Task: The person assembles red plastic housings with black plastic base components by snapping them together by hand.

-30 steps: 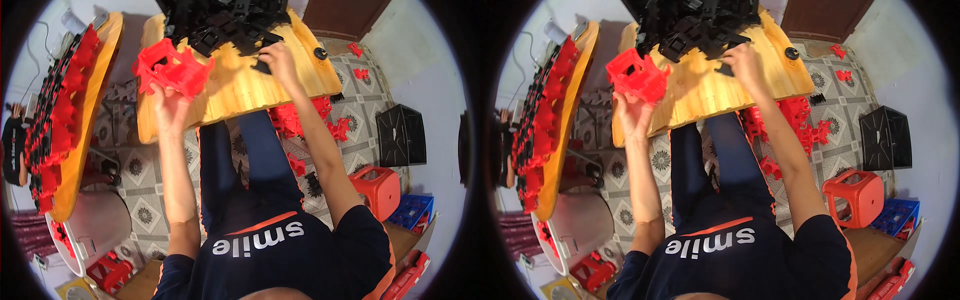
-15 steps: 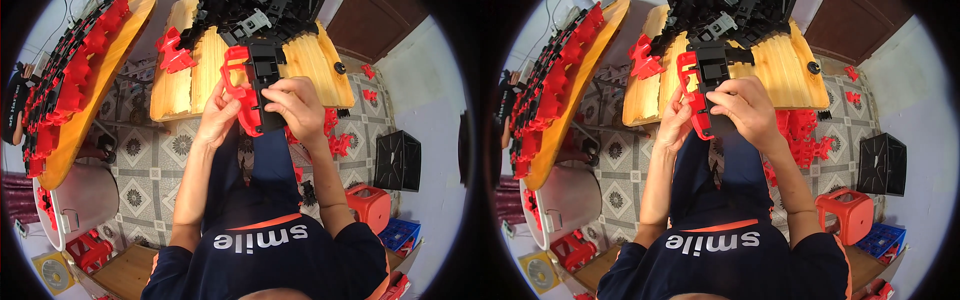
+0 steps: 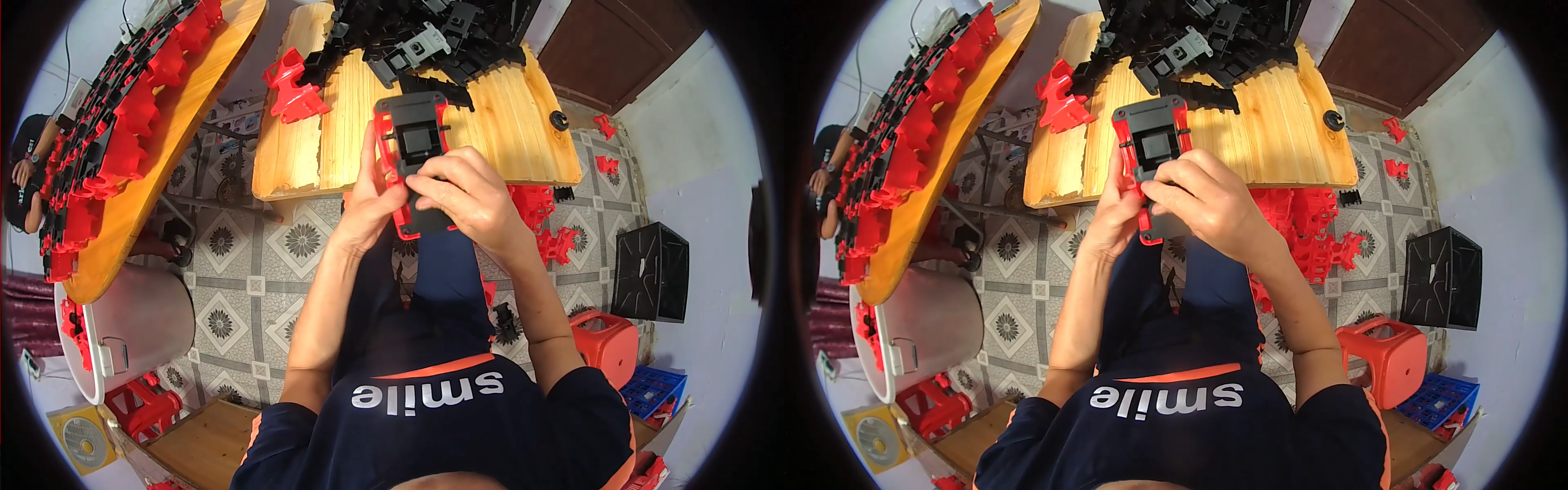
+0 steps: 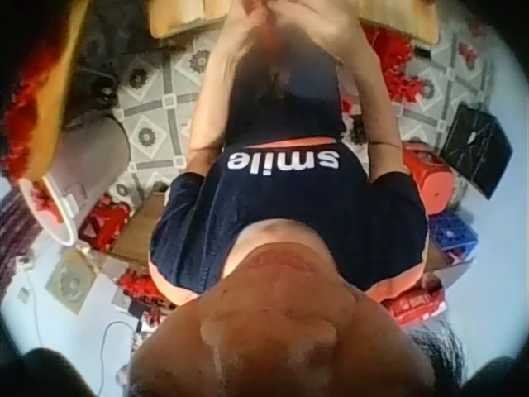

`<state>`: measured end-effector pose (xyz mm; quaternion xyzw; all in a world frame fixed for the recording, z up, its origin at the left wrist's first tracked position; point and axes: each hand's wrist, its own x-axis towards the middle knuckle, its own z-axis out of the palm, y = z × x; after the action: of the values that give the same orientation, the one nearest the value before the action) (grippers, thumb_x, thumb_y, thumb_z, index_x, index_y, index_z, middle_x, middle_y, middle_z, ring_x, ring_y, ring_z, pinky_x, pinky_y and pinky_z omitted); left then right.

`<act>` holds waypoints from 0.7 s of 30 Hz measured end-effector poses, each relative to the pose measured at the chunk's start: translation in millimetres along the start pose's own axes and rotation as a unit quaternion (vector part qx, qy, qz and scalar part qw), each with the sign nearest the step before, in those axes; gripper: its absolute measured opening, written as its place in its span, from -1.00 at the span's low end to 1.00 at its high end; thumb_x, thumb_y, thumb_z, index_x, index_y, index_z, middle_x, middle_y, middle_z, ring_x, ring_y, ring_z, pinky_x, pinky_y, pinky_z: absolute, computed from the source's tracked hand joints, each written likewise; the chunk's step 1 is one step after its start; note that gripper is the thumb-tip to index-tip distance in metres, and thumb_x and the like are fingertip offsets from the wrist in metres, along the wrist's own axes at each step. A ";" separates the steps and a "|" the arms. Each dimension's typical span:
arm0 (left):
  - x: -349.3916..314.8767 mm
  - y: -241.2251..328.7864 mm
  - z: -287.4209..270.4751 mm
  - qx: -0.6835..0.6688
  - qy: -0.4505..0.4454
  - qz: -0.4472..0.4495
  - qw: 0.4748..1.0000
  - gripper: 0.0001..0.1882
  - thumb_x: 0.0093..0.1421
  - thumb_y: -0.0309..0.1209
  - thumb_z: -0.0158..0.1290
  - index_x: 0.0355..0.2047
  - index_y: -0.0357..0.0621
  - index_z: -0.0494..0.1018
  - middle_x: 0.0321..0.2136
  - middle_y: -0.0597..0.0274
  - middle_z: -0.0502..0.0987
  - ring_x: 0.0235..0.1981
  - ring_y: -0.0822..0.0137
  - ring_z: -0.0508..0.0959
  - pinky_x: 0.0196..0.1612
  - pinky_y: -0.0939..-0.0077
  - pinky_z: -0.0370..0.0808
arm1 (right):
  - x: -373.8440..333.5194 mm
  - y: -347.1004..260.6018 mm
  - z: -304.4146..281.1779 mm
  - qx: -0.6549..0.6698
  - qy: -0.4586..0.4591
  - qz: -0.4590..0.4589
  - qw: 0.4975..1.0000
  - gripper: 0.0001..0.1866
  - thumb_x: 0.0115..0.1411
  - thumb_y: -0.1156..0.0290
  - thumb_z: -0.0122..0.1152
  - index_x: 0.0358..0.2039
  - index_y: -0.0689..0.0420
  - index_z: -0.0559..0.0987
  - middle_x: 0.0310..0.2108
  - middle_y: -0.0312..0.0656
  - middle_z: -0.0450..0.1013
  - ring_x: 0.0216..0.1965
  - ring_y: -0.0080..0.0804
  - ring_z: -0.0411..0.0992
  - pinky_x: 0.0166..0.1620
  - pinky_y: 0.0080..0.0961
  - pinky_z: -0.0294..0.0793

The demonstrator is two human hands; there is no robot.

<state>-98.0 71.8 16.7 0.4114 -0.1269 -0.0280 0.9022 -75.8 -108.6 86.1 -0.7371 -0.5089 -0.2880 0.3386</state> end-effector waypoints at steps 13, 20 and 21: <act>-2.0 17.5 30.7 0.099 0.087 0.014 0.991 -0.14 0.36 -0.08 -0.07 0.42 0.00 -0.36 0.29 0.02 0.08 0.29 0.22 0.15 0.29 0.36 0.16 | 16.3 20.3 32.4 0.477 0.028 0.374 0.795 -0.63 0.23 0.42 0.20 0.03 0.25 0.47 -0.05 -0.17 0.46 0.01 -0.49 0.42 0.09 -0.56 0.38; 23.0 22.8 20.8 0.134 0.187 0.018 0.973 -0.38 0.32 0.13 -0.12 0.09 -0.16 0.31 -0.13 0.20 0.51 -0.18 0.41 0.57 -0.24 0.46 0.60 | 29.5 51.3 69.2 0.423 0.026 0.345 0.838 -0.34 0.21 0.18 0.26 0.20 0.27 0.28 0.13 0.04 0.28 0.20 -0.30 0.25 0.22 -0.40 0.26; 26.0 32.4 22.5 0.098 0.226 -0.033 0.969 -0.32 0.28 0.20 -0.14 0.06 -0.17 0.35 -0.18 0.13 0.55 -0.23 0.33 0.61 -0.23 0.33 0.64 | 36.8 52.5 71.5 0.452 0.013 0.349 0.821 -0.19 0.18 0.06 0.29 0.25 0.31 0.21 0.19 0.16 0.20 0.27 -0.22 0.18 0.26 -0.33 0.22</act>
<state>-80.3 72.6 60.5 0.4970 0.0919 0.0484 0.8615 -8.8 -44.7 60.3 -0.6259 -0.2859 0.1026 0.7184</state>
